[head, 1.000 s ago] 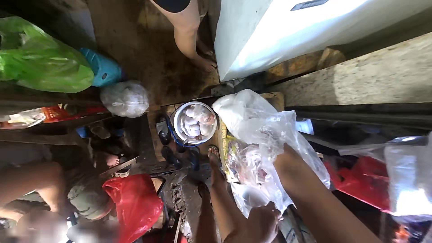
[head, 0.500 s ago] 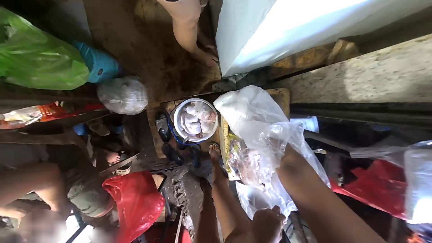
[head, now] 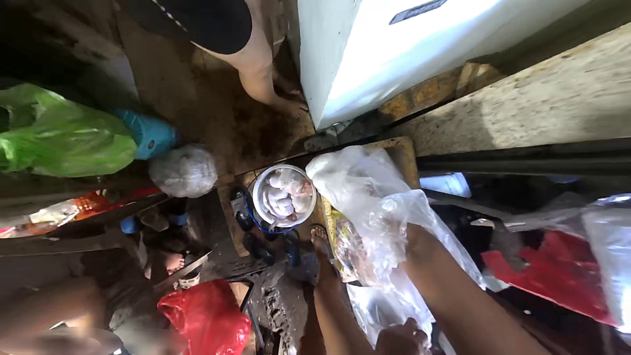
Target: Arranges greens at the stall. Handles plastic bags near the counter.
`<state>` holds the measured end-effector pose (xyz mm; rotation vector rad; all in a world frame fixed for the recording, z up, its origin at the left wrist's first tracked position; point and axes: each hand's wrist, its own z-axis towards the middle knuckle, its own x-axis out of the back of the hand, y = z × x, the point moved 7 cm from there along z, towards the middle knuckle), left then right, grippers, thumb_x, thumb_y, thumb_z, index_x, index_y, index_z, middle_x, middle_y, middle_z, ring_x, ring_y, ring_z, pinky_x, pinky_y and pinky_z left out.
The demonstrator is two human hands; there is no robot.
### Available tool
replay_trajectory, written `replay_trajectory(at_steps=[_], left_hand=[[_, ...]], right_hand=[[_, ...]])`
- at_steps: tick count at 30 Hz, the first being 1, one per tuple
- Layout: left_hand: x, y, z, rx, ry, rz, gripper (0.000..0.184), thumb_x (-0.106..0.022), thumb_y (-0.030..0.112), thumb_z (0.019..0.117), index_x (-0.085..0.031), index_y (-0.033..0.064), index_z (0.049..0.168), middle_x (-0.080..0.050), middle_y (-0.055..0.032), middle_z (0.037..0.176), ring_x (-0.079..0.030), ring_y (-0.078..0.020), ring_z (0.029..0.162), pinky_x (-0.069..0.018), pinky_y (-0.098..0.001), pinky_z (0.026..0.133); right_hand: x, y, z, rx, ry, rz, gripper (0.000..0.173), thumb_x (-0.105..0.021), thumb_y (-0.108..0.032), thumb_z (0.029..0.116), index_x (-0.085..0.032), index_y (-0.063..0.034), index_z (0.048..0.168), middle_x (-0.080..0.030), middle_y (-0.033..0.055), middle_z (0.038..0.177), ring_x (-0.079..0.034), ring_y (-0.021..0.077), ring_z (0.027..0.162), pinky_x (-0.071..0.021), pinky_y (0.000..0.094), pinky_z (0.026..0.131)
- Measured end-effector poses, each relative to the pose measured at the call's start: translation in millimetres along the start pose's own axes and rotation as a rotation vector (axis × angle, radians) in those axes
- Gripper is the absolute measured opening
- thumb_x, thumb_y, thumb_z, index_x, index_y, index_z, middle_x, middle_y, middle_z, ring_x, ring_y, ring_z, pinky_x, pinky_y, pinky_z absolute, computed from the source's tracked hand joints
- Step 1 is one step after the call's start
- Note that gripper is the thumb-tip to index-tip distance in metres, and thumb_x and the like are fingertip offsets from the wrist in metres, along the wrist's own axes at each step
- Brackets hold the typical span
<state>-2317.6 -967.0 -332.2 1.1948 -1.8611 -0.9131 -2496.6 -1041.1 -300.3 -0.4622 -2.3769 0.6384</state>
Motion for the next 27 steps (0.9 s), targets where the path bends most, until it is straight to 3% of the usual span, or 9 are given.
replay_trajectory(at_steps=[4,7,9,12,13,14,20,23,27], left_hand=[[-3.7,8.6,0.3,0.038,-0.051,-0.023,0.025,-0.055,0.016,0.1019,-0.072,0.0033,0.116,-0.067,-0.0189,0.125,-0.072,-0.0350,0.093,-0.0599,-0.0503,0.077],[15.2,34.4,0.1,0.163,-0.249,0.035,0.034,-0.048,0.015,0.1066,-0.064,0.0016,0.133,-0.058,-0.0189,0.142,-0.067,-0.0353,0.113,-0.0556,-0.0496,0.092],[4.9,26.7,-3.0,0.193,-0.223,0.040,0.037,-0.051,0.015,0.1051,-0.060,0.0036,0.139,-0.055,-0.0190,0.144,-0.066,-0.0339,0.116,-0.0547,-0.0480,0.096],[-15.0,1.3,-9.2,0.135,-0.107,0.036,0.047,-0.059,0.004,0.0955,-0.057,0.0070,0.142,-0.056,-0.0212,0.141,-0.067,-0.0360,0.112,-0.0571,-0.0499,0.091],[-13.4,-1.7,-12.2,0.131,-0.100,0.051,0.048,-0.058,0.002,0.0949,-0.057,0.0080,0.143,-0.056,-0.0209,0.142,-0.066,-0.0363,0.113,-0.0569,-0.0508,0.092],[-10.6,-3.9,-14.9,0.130,-0.086,0.079,0.047,-0.056,0.002,0.0957,-0.058,0.0088,0.142,-0.057,-0.0199,0.141,-0.067,-0.0353,0.113,-0.0567,-0.0506,0.093],[-3.9,-11.9,-23.8,0.049,-0.039,0.214,0.038,-0.053,0.003,0.0967,-0.066,0.0083,0.132,-0.061,-0.0196,0.135,-0.066,-0.0329,0.116,-0.0547,-0.0481,0.098],[-6.0,-14.3,-47.4,0.005,0.060,0.224,0.028,-0.055,0.002,0.0964,-0.071,0.0027,0.119,-0.057,-0.0246,0.138,-0.063,-0.0349,0.119,-0.0528,-0.0456,0.102],[-17.1,-41.4,-90.0,0.040,0.145,0.287,0.038,-0.050,0.010,0.1018,-0.060,0.0020,0.137,-0.058,-0.0206,0.140,-0.059,-0.0322,0.128,-0.0478,-0.0452,0.109]], right_hand=[[7.6,8.5,2.4,-0.234,0.091,-0.162,0.036,-0.042,-0.015,0.1111,-0.055,0.0025,0.140,-0.060,0.0193,0.139,-0.057,0.0236,0.131,-0.0433,0.0405,0.112],[23.3,0.0,-17.8,-0.070,0.092,0.026,0.045,-0.034,-0.021,0.1127,-0.048,0.0042,0.147,-0.054,0.0203,0.148,-0.051,0.0201,0.138,-0.0395,0.0290,0.115],[39.8,-28.7,-38.9,-0.235,-0.070,0.242,0.042,-0.032,-0.015,0.1136,-0.041,0.0049,0.149,-0.046,0.0203,0.152,-0.044,0.0201,0.141,-0.0341,0.0289,0.115],[35.9,-6.4,-36.3,-0.331,-0.166,-0.016,0.047,-0.028,-0.009,0.1133,-0.027,0.0017,0.159,-0.030,0.0168,0.166,-0.029,0.0234,0.153,-0.0224,0.0322,0.123],[22.2,28.4,-15.4,-0.115,0.281,0.035,0.039,-0.041,-0.003,0.1080,-0.048,0.0142,0.142,-0.052,0.0326,0.145,-0.048,0.0396,0.139,-0.0322,0.0419,0.119],[14.1,59.9,4.7,0.005,0.461,0.037,0.038,-0.049,-0.003,0.1044,-0.052,0.0174,0.136,-0.055,0.0385,0.136,-0.052,0.0473,0.132,-0.0362,0.0498,0.117],[49.7,117.0,-56.0,-0.062,0.702,0.153,0.090,-0.081,-0.058,0.0791,-0.056,0.0022,0.140,-0.053,0.0308,0.142,-0.054,0.0415,0.132,-0.0439,0.0551,0.111],[37.9,157.3,-109.9,0.027,0.808,0.505,0.082,-0.087,-0.047,0.0771,-0.057,0.0018,0.136,-0.064,0.0223,0.127,-0.064,0.0292,0.118,-0.0530,0.0480,0.102],[-5.0,216.2,-183.7,0.112,0.807,0.955,0.059,-0.084,-0.029,0.0836,-0.060,0.0008,0.129,-0.072,0.0134,0.108,-0.072,0.0199,0.095,-0.0621,0.0403,0.083]])
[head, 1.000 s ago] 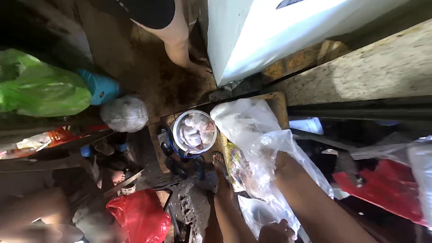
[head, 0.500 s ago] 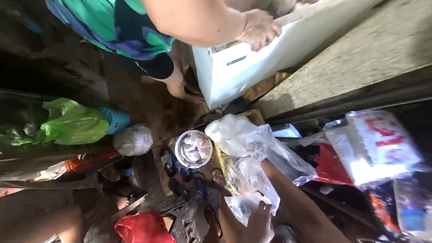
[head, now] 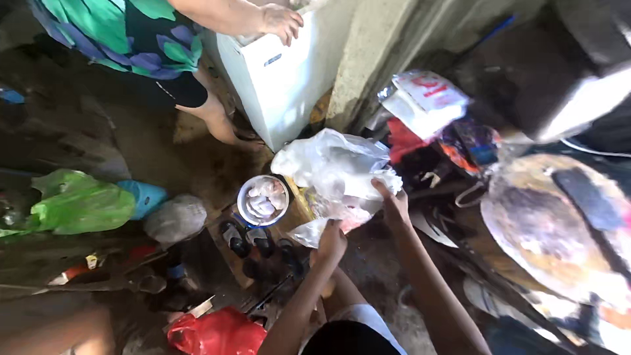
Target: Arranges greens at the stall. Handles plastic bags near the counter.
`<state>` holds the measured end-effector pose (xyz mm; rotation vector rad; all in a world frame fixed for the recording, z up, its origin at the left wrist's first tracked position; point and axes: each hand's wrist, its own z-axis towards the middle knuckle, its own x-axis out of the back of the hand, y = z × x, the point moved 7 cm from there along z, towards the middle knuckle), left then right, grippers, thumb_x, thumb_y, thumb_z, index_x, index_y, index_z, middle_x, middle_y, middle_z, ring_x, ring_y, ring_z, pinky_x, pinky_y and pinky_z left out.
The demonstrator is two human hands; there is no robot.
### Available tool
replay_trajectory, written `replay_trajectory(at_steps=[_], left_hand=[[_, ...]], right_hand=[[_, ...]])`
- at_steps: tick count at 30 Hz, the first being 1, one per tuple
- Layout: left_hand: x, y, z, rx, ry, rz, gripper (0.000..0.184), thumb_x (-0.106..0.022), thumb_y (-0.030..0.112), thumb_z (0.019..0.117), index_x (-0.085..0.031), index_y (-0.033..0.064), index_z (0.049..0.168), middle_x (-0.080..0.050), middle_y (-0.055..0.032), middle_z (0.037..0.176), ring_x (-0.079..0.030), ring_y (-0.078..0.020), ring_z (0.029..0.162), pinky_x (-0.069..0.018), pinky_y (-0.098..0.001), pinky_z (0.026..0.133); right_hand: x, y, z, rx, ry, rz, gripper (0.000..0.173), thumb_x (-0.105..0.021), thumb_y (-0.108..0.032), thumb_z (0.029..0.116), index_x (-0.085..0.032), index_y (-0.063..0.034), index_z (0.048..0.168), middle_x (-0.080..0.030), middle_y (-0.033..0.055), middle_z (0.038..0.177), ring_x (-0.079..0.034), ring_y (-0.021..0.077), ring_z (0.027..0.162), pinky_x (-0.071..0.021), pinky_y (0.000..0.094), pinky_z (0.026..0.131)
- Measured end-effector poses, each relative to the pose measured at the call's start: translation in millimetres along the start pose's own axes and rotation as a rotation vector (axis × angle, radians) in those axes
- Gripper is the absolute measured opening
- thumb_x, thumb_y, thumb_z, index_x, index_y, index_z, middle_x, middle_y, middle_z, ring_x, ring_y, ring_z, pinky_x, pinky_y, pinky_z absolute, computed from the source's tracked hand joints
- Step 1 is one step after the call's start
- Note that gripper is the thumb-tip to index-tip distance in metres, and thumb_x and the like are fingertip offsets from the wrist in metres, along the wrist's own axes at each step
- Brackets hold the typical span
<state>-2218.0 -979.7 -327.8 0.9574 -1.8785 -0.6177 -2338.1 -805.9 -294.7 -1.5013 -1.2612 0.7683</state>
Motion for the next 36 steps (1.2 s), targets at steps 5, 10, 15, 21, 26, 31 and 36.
replay_trajectory(at_steps=[5,10,15,21,26,31,36], left_hand=[[-10.8,-31.9,-69.4,0.000,0.160,-0.040,0.027,-0.056,0.002,0.0965,-0.072,0.0028,0.118,-0.055,-0.0250,0.140,-0.062,-0.0330,0.121,-0.0519,-0.0419,0.103],[-15.8,-26.1,-114.6,0.076,0.080,0.097,0.041,-0.048,0.004,0.1020,-0.057,0.0021,0.142,-0.049,-0.0250,0.147,-0.059,-0.0342,0.127,-0.0491,-0.0427,0.107],[-41.8,3.4,-126.1,-0.039,0.034,0.380,0.039,-0.048,0.026,0.1052,-0.064,0.0151,0.139,-0.063,-0.0093,0.139,-0.052,-0.0349,0.133,-0.0406,-0.0557,0.107],[-134.0,113.9,-155.4,-0.499,-0.542,0.278,0.039,-0.049,-0.008,0.0941,-0.072,0.0037,0.122,-0.064,-0.0209,0.132,-0.060,-0.0347,0.126,-0.0447,-0.0516,0.109],[-209.9,200.1,-195.6,-0.509,-0.931,0.380,0.035,-0.045,0.012,0.1074,-0.062,0.0013,0.135,-0.060,-0.0186,0.139,-0.060,-0.0290,0.125,-0.0465,-0.0484,0.106],[-302.4,225.4,-236.6,-0.215,-1.060,-0.187,0.050,-0.028,0.037,0.1126,-0.060,0.0055,0.134,-0.067,-0.0063,0.123,-0.066,-0.0120,0.103,-0.0546,-0.0295,0.087],[-360.3,188.8,-314.3,0.134,-1.665,-0.411,0.073,-0.039,0.061,0.0989,-0.048,0.0042,0.145,-0.069,-0.0056,0.125,-0.066,-0.0112,0.113,-0.0558,-0.0345,0.097]], right_hand=[[68.9,31.9,-103.5,-0.077,-0.047,0.271,0.034,-0.055,-0.019,0.0999,-0.056,0.0016,0.128,-0.069,0.0106,0.106,-0.069,0.0164,0.093,-0.0602,0.0373,0.082],[130.2,42.9,-198.6,-0.013,-0.008,0.463,0.023,-0.042,-0.015,0.1033,-0.057,-0.0040,0.116,-0.071,0.0006,0.092,-0.070,0.0081,0.085,-0.0612,0.0303,0.077],[199.9,69.9,-255.8,-0.031,0.073,0.481,0.022,-0.041,-0.014,0.1018,-0.062,-0.0083,0.104,-0.073,-0.0021,0.084,-0.071,0.0063,0.079,-0.0617,0.0286,0.075],[302.4,63.9,-308.7,0.183,0.057,0.526,0.025,-0.049,-0.015,0.0884,-0.073,-0.0221,0.089,-0.077,-0.0086,0.083,-0.071,-0.0001,0.078,-0.0606,0.0226,0.073],[379.1,50.9,-357.2,0.442,0.056,0.725,0.017,-0.066,-0.028,0.0881,-0.082,-0.0277,0.095,-0.078,-0.0117,0.091,-0.071,-0.0037,0.085,-0.0592,0.0185,0.079],[420.1,68.7,-405.5,0.465,0.433,0.758,0.021,-0.067,-0.032,0.0874,-0.078,-0.0218,0.102,-0.077,-0.0078,0.096,-0.071,0.0007,0.091,-0.0588,0.0239,0.084],[418.9,99.5,-468.0,0.046,0.869,0.648,0.046,-0.079,-0.024,0.0768,-0.061,-0.0040,0.115,-0.074,0.0009,0.092,-0.073,0.0113,0.084,-0.0630,0.0323,0.079]])
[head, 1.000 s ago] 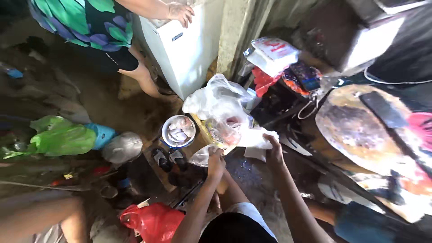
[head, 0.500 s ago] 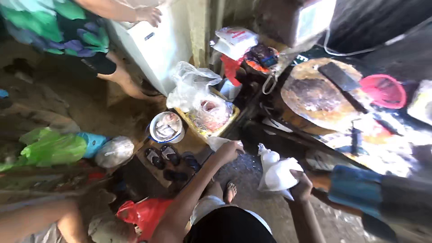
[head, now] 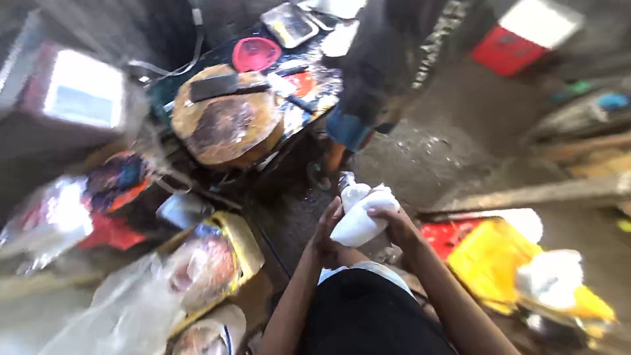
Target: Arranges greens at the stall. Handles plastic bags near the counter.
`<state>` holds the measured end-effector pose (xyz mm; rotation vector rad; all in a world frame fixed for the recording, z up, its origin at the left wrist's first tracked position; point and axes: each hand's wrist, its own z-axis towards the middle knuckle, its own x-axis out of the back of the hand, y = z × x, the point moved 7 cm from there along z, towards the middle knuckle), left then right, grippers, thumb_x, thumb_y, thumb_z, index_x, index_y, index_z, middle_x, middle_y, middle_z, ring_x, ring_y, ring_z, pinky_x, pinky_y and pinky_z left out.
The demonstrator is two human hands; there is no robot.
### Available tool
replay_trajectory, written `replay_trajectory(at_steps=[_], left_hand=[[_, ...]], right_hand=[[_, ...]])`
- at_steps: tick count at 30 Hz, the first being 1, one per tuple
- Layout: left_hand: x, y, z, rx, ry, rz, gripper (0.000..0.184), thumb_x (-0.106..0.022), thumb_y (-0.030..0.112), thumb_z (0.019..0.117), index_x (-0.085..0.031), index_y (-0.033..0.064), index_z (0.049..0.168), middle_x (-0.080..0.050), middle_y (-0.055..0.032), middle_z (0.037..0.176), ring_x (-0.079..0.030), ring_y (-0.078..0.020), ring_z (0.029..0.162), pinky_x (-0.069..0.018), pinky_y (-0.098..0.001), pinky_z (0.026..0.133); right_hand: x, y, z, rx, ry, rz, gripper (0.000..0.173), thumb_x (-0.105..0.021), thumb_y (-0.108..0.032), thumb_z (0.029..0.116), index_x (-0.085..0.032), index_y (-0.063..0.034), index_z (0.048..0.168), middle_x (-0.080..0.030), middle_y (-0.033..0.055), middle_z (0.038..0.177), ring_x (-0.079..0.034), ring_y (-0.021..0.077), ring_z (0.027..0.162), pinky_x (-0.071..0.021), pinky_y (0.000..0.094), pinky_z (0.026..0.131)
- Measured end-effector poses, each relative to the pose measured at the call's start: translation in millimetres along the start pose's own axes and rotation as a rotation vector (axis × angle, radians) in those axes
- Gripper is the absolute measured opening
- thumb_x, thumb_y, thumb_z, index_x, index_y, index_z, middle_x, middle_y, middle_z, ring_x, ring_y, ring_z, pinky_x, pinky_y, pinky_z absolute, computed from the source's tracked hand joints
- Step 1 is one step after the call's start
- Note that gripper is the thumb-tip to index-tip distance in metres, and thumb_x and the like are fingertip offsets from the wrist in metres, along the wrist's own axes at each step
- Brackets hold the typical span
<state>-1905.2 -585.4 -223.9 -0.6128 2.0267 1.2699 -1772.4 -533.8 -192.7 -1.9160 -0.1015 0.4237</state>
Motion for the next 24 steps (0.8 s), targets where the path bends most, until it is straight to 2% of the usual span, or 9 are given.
replay_trajectory(at_steps=[5,7,9,11,14,16,18,21,24], left_hand=[[-27.5,-35.8,26.3,0.274,-0.407,0.320,0.088,-0.088,0.041,0.0695,-0.041,0.0047,0.135,-0.072,0.0061,0.105,-0.070,-0.0033,0.092,-0.0589,-0.0260,0.085],[-36.5,-57.4,50.7,0.288,-0.548,0.250,0.065,-0.088,0.026,0.0726,-0.054,0.0118,0.127,-0.075,0.0067,0.103,-0.071,-0.0042,0.091,-0.0597,-0.0266,0.085],[-44.4,-76.5,75.6,0.288,-0.555,0.202,0.052,-0.086,0.019,0.0745,-0.062,0.0143,0.121,-0.076,0.0056,0.100,-0.072,-0.0045,0.089,-0.0601,-0.0266,0.084],[-49.7,-92.7,103.3,0.278,-0.517,0.223,0.058,-0.085,0.017,0.0722,-0.058,0.0103,0.123,-0.075,0.0041,0.101,-0.072,-0.0054,0.091,-0.0597,-0.0275,0.085],[-75.2,-103.1,151.4,0.235,-0.543,0.252,0.082,-0.088,0.019,0.0706,-0.044,0.0054,0.138,-0.073,0.0009,0.114,-0.071,-0.0092,0.103,-0.0589,-0.0325,0.094],[-108.5,-94.7,185.3,0.133,-0.583,0.323,0.093,-0.091,0.018,0.0679,-0.036,0.0032,0.141,-0.070,0.0021,0.119,-0.069,-0.0068,0.107,-0.0572,-0.0306,0.097],[-147.3,-83.6,219.3,0.010,-0.661,0.477,0.106,-0.092,0.014,0.0623,-0.027,-0.0036,0.144,-0.065,0.0007,0.127,-0.065,-0.0037,0.114,-0.0543,-0.0273,0.102],[-211.2,-75.4,260.2,-0.190,-0.966,0.715,0.116,-0.097,0.026,0.0614,-0.029,-0.0050,0.150,-0.060,-0.0060,0.138,-0.059,-0.0085,0.127,-0.0494,-0.0310,0.111],[-277.5,-79.0,279.5,-0.424,-1.315,1.146,0.097,-0.094,0.040,0.0608,-0.052,0.0042,0.141,-0.063,-0.0150,0.132,-0.058,-0.0292,0.124,-0.0471,-0.0481,0.108]], right_hand=[[42.3,-4.2,-30.4,-0.026,0.194,-0.260,0.053,-0.081,-0.027,0.0856,-0.060,-0.0027,0.128,-0.072,0.0032,0.110,-0.071,0.0080,0.098,-0.0602,0.0292,0.091],[64.5,-0.5,-34.0,0.070,0.268,-0.434,0.076,-0.079,-0.050,0.0854,-0.055,-0.0035,0.141,-0.057,0.0135,0.140,-0.064,0.0156,0.117,-0.0564,0.0359,0.099],[88.5,-2.1,-36.2,0.130,0.381,-0.626,0.079,-0.070,-0.069,0.0836,-0.061,-0.0164,0.142,-0.049,0.0177,0.150,-0.060,0.0243,0.124,-0.0551,0.0474,0.099],[112.5,-11.7,-38.3,0.137,0.431,-0.687,0.091,-0.058,-0.080,0.0838,-0.046,-0.0270,0.156,-0.047,0.0147,0.153,-0.056,0.0260,0.129,-0.0535,0.0512,0.099],[163.8,-28.4,-49.3,0.309,0.605,-0.423,0.082,-0.040,-0.067,0.1012,-0.044,-0.0027,0.152,-0.059,0.0143,0.140,-0.060,0.0201,0.124,-0.0537,0.0389,0.101],[202.0,-30.6,-65.0,0.206,0.883,-0.306,0.059,-0.030,-0.049,0.1101,-0.065,-0.0017,0.117,-0.069,0.0003,0.096,-0.065,0.0054,0.086,-0.0567,0.0272,0.076],[228.5,-24.7,-68.1,-0.157,0.872,-0.116,0.074,-0.016,-0.054,0.1097,-0.070,-0.0065,0.094,-0.064,-0.0020,0.066,-0.060,0.0074,0.055,-0.0530,0.0282,0.052],[245.7,-26.4,-40.7,-0.269,0.442,0.546,0.088,-0.018,-0.079,0.0960,-0.065,-0.0082,0.117,-0.076,0.0142,0.092,-0.076,0.0294,0.077,-0.0626,0.0463,0.059],[276.4,-61.5,-39.1,0.186,0.484,0.591,0.045,-0.041,-0.048,0.1079,-0.064,-0.0187,0.133,-0.073,0.0023,0.120,-0.072,0.0138,0.104,-0.0630,0.0349,0.082]])
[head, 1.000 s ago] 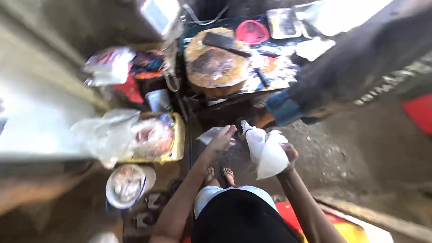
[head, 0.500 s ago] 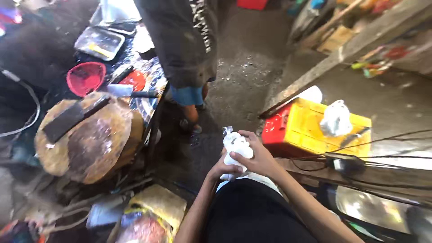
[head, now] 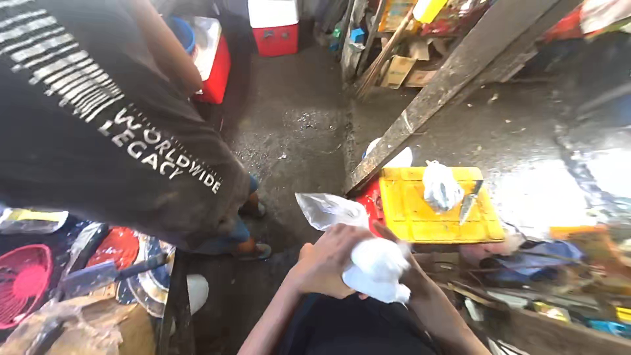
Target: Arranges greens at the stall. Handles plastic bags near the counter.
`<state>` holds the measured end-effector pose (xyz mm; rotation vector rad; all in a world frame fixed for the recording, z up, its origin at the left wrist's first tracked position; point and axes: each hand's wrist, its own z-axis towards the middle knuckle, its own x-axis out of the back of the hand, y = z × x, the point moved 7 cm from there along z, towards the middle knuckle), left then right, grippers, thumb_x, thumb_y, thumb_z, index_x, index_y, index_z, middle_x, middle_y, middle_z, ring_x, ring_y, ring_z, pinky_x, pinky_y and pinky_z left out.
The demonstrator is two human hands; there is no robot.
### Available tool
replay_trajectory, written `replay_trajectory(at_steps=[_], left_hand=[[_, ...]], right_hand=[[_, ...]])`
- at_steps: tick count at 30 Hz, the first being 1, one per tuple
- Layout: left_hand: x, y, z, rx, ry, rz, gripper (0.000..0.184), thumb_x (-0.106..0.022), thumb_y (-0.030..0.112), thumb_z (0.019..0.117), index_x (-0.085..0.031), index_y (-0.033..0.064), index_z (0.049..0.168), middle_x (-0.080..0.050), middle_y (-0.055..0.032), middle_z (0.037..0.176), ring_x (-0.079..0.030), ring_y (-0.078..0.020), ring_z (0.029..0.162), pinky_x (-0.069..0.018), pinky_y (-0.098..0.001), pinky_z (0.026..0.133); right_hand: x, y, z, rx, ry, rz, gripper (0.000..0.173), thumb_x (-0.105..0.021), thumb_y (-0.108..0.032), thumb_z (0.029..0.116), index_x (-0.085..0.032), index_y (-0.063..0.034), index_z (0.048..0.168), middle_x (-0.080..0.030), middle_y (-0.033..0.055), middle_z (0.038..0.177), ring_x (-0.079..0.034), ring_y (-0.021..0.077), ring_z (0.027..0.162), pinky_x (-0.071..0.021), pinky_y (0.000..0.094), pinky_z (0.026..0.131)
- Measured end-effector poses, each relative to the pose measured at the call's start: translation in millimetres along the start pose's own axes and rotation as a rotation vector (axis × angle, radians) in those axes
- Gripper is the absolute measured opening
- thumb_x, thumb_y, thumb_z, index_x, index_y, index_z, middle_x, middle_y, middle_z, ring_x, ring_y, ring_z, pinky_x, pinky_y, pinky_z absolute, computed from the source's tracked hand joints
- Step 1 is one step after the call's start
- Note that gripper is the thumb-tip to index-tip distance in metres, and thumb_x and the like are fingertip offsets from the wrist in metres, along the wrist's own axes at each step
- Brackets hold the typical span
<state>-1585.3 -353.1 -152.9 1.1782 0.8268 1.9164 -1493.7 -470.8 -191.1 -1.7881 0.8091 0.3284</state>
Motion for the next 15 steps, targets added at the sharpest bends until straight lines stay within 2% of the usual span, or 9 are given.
replay_trajectory(at_steps=[1,2,4,5,7,9,12,14,15], left_hand=[[0.1,0.1,19.4,-0.020,-0.129,0.142,0.096,-0.094,0.040,0.0578,-0.055,0.0126,0.141,-0.064,-0.0117,0.132,-0.058,-0.0330,0.124,-0.0472,-0.0535,0.106],[-0.6,-3.2,35.5,-0.032,-0.247,0.223,0.101,-0.096,0.041,0.0555,-0.053,0.0182,0.144,-0.063,-0.0092,0.137,-0.057,-0.0353,0.127,-0.0460,-0.0574,0.106],[3.8,-17.8,65.0,-0.046,-0.427,0.223,0.115,-0.096,0.046,0.0524,-0.045,0.0211,0.152,-0.058,-0.0086,0.144,-0.052,-0.0385,0.132,-0.0429,-0.0617,0.107],[8.6,-28.1,79.9,-0.041,-0.495,0.157,0.120,-0.094,0.053,0.0530,-0.041,0.0207,0.155,-0.055,-0.0103,0.147,-0.049,-0.0398,0.135,-0.0401,-0.0635,0.108],[21.1,-52.4,111.1,-0.055,-0.527,0.010,0.113,-0.074,0.077,0.0654,-0.040,0.0195,0.157,-0.053,-0.0120,0.149,-0.047,-0.0379,0.136,-0.0374,-0.0634,0.109],[38.0,-80.7,145.6,-0.077,-0.422,-0.082,0.087,-0.053,0.076,0.0849,-0.053,0.0172,0.149,-0.060,-0.0100,0.141,-0.052,-0.0337,0.130,-0.0380,-0.0615,0.107],[73.0,-124.4,197.5,-0.078,-0.191,-0.125,0.060,-0.060,0.055,0.0957,-0.063,0.0096,0.136,-0.066,-0.0101,0.131,-0.058,-0.0275,0.125,-0.0410,-0.0543,0.109],[109.0,-152.6,228.4,-0.055,0.024,-0.224,0.075,-0.075,0.051,0.0866,-0.056,0.0005,0.139,-0.061,-0.0168,0.137,-0.055,-0.0272,0.129,-0.0422,-0.0495,0.113],[129.7,-169.4,242.2,-0.021,0.149,-0.287,0.082,-0.078,0.049,0.0845,-0.052,-0.0022,0.142,-0.057,-0.0190,0.141,-0.052,-0.0263,0.133,-0.0421,-0.0457,0.114]], right_hand=[[10.1,-14.9,-11.5,0.213,0.051,-0.236,0.044,-0.046,-0.028,0.1092,-0.049,-0.0127,0.150,-0.063,0.0015,0.139,-0.063,0.0085,0.120,-0.0560,0.0292,0.099],[24.1,-19.3,-19.8,0.310,0.166,-0.425,0.050,-0.054,-0.016,0.1036,-0.044,-0.0054,0.152,-0.061,0.0019,0.142,-0.060,0.0055,0.124,-0.0529,0.0266,0.105],[45.5,-19.5,-13.4,0.327,0.304,-0.405,0.050,-0.062,-0.003,0.0950,-0.049,0.0011,0.144,-0.065,0.0014,0.133,-0.062,0.0023,0.119,-0.0528,0.0235,0.103],[53.1,-20.3,-6.6,0.243,0.445,-0.313,0.034,-0.060,0.006,0.0904,-0.062,-0.0031,0.123,-0.071,-0.0047,0.111,-0.066,-0.0040,0.103,-0.0550,0.0171,0.092],[62.1,-36.0,9.3,-0.087,0.742,-0.329,0.018,-0.060,0.013,0.0847,-0.066,-0.0033,0.090,-0.068,-0.0045,0.079,-0.062,-0.0069,0.076,-0.0524,0.0124,0.078],[73.6,-48.1,26.7,0.127,0.737,-0.615,0.010,-0.059,0.006,0.0889,-0.065,0.0087,0.097,-0.069,0.0049,0.087,-0.064,-0.0042,0.085,-0.0514,0.0123,0.082],[50.9,-124.1,113.5,-0.315,0.724,-0.926,0.027,-0.045,0.010,0.0979,-0.054,0.0239,0.120,-0.064,0.0294,0.118,-0.061,0.0120,0.108,-0.0434,0.0204,0.097],[33.0,-188.9,195.3,-0.631,0.696,-1.099,0.030,-0.027,0.008,0.1020,-0.049,0.0187,0.121,-0.060,0.0187,0.112,-0.053,0.0017,0.095,-0.0400,0.0098,0.086],[28.6,-218.5,227.5,-0.655,0.679,-1.057,0.033,-0.023,0.012,0.0990,-0.049,0.0204,0.118,-0.062,0.0160,0.106,-0.053,-0.0027,0.090,-0.0397,0.0065,0.082]])
